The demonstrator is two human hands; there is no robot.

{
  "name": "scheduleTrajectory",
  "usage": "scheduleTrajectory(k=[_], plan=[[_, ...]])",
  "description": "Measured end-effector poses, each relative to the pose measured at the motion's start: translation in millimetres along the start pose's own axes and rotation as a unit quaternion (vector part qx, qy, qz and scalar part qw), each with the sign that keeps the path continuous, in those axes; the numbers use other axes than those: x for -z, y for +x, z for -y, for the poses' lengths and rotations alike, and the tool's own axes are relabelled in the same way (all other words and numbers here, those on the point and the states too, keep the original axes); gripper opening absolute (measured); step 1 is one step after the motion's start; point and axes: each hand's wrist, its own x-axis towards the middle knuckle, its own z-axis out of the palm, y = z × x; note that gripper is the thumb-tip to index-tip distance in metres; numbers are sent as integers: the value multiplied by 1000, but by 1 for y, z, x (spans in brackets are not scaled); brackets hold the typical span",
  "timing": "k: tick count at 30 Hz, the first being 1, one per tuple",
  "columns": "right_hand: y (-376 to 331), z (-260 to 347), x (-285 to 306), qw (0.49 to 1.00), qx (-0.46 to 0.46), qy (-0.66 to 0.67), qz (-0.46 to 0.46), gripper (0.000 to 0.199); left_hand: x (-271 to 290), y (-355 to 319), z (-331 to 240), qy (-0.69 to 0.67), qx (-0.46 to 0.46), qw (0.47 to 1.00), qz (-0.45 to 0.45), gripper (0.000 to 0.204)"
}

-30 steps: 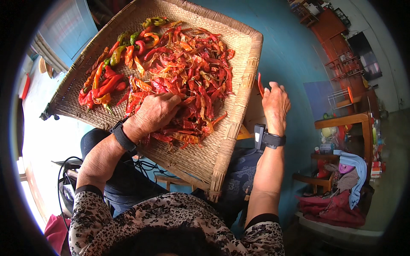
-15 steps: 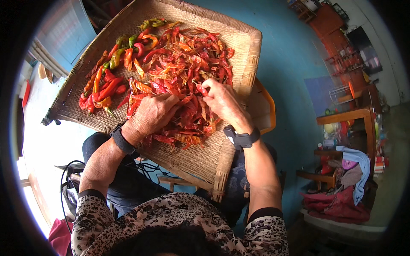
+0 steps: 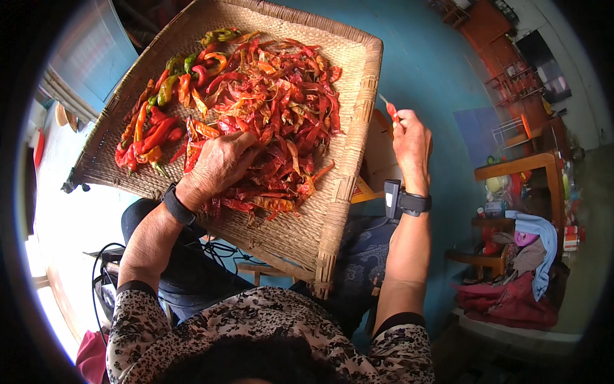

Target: Sorting and de-stemming red and green peppers in a large flat winnowing basket.

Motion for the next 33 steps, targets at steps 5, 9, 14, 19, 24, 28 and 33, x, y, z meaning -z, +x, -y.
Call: scheduleTrajectory(k=[5, 9, 14, 19, 24, 28, 33], plan=[[-9, 43, -35, 992, 118, -37, 6, 12, -4, 1, 3, 24, 6, 1000, 11, 14], [-24, 78, -83, 956, 78, 30, 280, 20, -3, -2, 4, 30, 8, 999, 8, 14], [-27, 89, -100, 935, 109, -20, 337, 25, 1, -1, 2, 7, 29, 999, -12, 15], [-24, 79, -85, 949, 39, 137, 280, 19, 11, -2, 1, 9, 46, 999, -23, 15], [-8, 47, -36, 981, 56, 166, 83, 20, 5, 1, 3, 12, 26, 999, -26, 17], [4, 3, -6, 994, 35, 88, -53, 22, -3, 1, 5, 13, 23, 999, -17, 15], [-3, 5, -13, 981, 120, -128, -81, 27, -7, 3, 4, 18, 32, 999, 4, 15]])
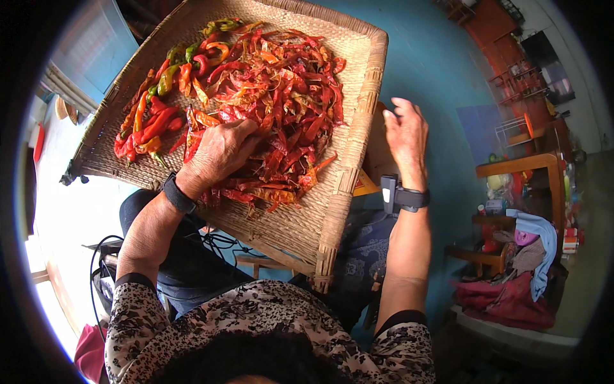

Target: Sorting and de-stemming red and green peppers in a large flat winnowing basket.

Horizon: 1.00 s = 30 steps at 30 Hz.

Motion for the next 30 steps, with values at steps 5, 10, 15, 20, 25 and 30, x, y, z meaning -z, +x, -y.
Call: scheduleTrajectory(k=[5, 10, 15, 20, 25, 30], plan=[[-7, 91, -29, 939, -16, 191, 286, 23, -2, -3, 5, 27, -17, 999, -4, 16], [-11, 118, -59, 914, 87, 139, 370, 31, 1, -5, 4, 18, -14, 1000, -15, 17], [-12, 121, -71, 902, 72, 268, 329, 17, 11, -4, 0, -9, 13, 1000, -18, 14], [-1, 83, -42, 886, -57, 352, 295, 10, 16, -3, 0, -27, 15, 999, -26, 14], [9, 45, -2, 924, -111, 325, 168, 12, 3, -2, 5, 13, 24, 1000, 11, 11], [3, -18, 21, 952, -183, 247, 9, 14, -2, -2, 6, 13, -2, 1000, -1, 10]])
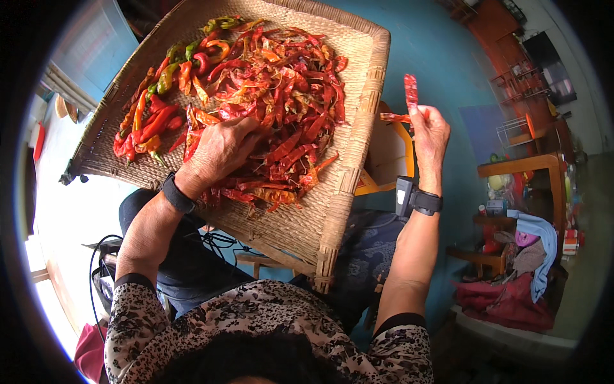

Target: Sorting and de-stemming red and green peppers in a large flat winnowing basket.

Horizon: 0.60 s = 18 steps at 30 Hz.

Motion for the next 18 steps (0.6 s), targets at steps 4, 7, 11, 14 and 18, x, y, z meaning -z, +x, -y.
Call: scheduleTrajectory(k=[4, 7, 11, 14, 18], plan=[[0, -32, 22, 996, -55, -68, -1, 13, 1, 1, -3, -9, -13, 1000, -3, 10], [-1, -48, 29, 988, -115, -97, 41, 14, 3, 0, -6, -2, -14, 1000, 5, 11], [2, -51, 33, 966, -78, -238, 61, 15, 4, -1, -6, -11, -9, 1000, 17, 12], [2, -53, 29, 918, 32, -394, 26, 22, 6, 1, -7, -14, -11, 1000, 14, 12], [-7, 4, -17, 972, 71, -209, 80, 30, 10, 1, -8, -11, -16, 1000, -1, 12]])
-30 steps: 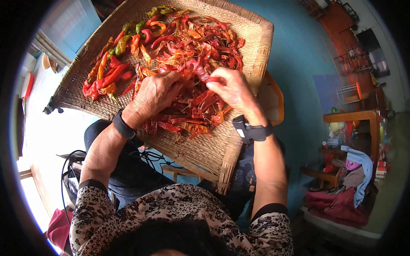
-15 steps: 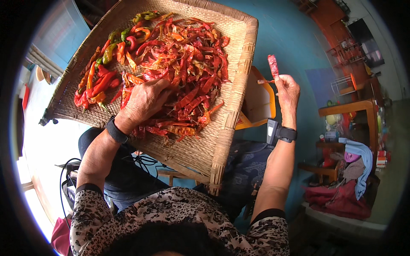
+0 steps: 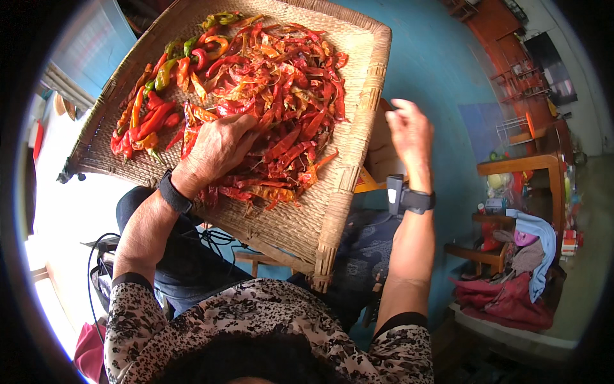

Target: Sorting and de-stemming red and green peppers in a large flat winnowing basket.

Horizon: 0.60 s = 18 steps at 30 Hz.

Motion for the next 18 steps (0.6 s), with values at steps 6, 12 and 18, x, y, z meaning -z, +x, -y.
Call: scheduleTrajectory(k=[6, 12, 18], plan=[[-24, 106, -59, 928, 254, 13, 271, 36, 4, 0, 1, -27, 27, 999, -38, 13], [-17, 101, -72, 926, 284, -71, 237, 16, 13, 3, -2, -48, 33, 997, -59, 13], [-11, 81, -55, 965, 61, 177, 186, 12, 11, 3, 6, -32, 17, 996, -78, 15]])
